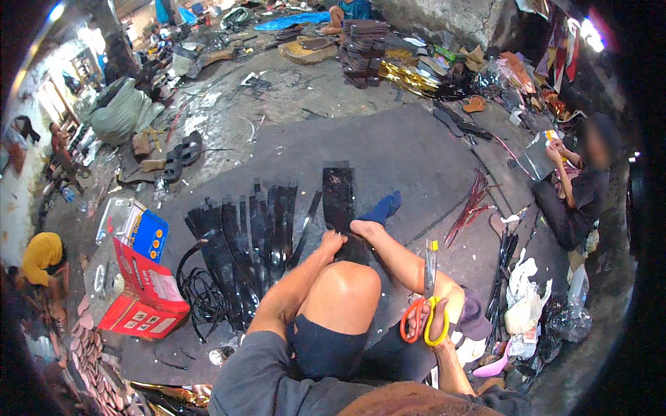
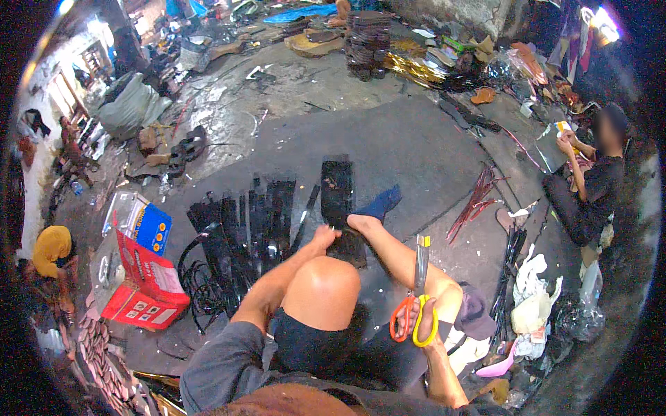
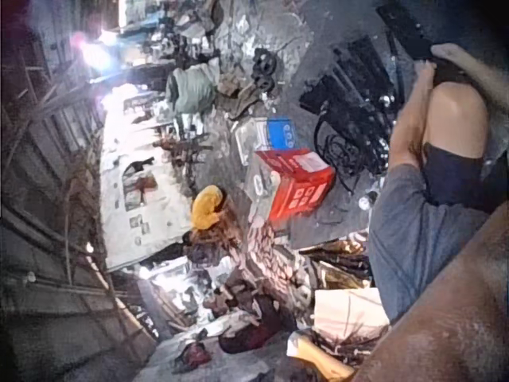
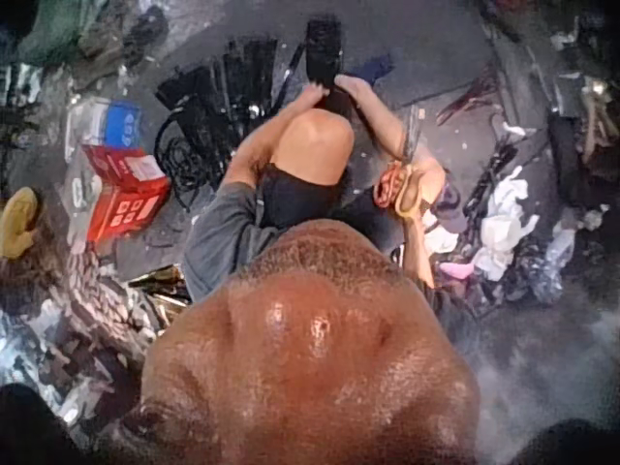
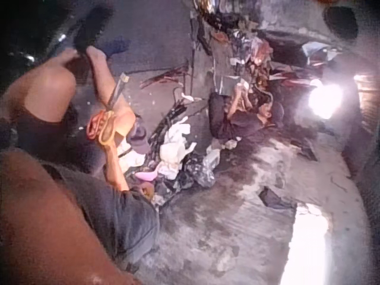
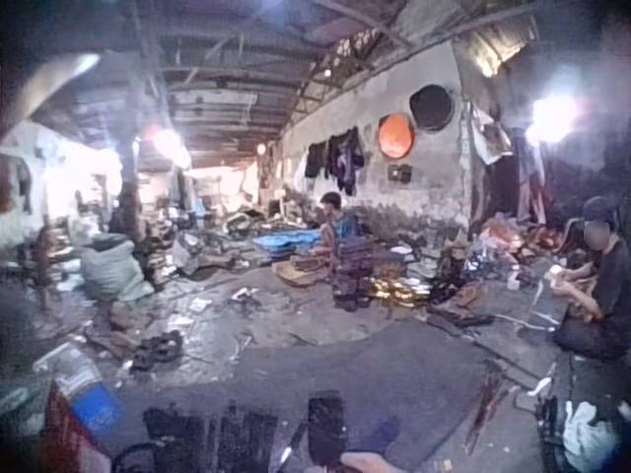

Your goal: The person sits on the floor and uses scissors to cut a black rubber sheet into thin strips. They repeatedly cut the material and gather the resulting strips into a pile.

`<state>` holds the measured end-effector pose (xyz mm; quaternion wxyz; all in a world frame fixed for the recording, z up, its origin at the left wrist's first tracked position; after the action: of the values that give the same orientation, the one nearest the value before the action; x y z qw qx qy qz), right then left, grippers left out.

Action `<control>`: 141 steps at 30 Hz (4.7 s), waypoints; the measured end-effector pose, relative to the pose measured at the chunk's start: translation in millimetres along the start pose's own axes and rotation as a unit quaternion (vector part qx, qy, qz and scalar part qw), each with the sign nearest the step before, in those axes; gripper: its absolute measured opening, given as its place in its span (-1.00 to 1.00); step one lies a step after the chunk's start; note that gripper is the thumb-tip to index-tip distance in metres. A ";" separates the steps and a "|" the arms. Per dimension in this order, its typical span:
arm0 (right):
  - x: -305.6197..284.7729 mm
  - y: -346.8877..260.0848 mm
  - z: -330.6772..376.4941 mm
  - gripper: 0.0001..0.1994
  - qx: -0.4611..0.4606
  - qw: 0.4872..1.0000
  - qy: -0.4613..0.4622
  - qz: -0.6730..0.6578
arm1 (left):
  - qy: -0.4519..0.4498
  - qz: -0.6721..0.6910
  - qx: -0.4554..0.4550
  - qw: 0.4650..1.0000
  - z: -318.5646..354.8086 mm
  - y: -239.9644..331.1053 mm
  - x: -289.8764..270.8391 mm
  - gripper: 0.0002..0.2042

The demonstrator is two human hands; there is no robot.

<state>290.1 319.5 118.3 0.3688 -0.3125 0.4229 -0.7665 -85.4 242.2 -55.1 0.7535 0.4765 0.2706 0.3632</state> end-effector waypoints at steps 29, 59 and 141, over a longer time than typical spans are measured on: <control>202.8 -52.8 43.0 -0.34 -0.122 0.928 -0.302 0.179 | 0.117 0.089 0.311 0.939 261.6 269.6 -187.5 -0.40; 160.8 -123.3 39.0 -0.32 -0.087 0.857 -0.384 0.334 | -0.191 -0.115 0.318 0.921 288.7 256.4 -140.5 -0.89; 218.0 -102.9 -32.4 -0.31 -0.178 0.898 -0.271 0.296 | -0.025 0.078 0.313 0.946 247.9 284.9 -151.8 -0.25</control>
<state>117.4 190.3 230.7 0.6171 -0.4292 0.5088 -0.4196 -70.4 71.0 313.9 0.5419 0.7170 0.3141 0.3060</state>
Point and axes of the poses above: each hand's wrist, its own z-axis away from the middle knuckle, its own x-axis out of the palm, y = z × x, the point moved 4 cm from there along -z, towards the middle knuckle, and after that the axes turned 7 degrees about z, right-handed, at the moved point
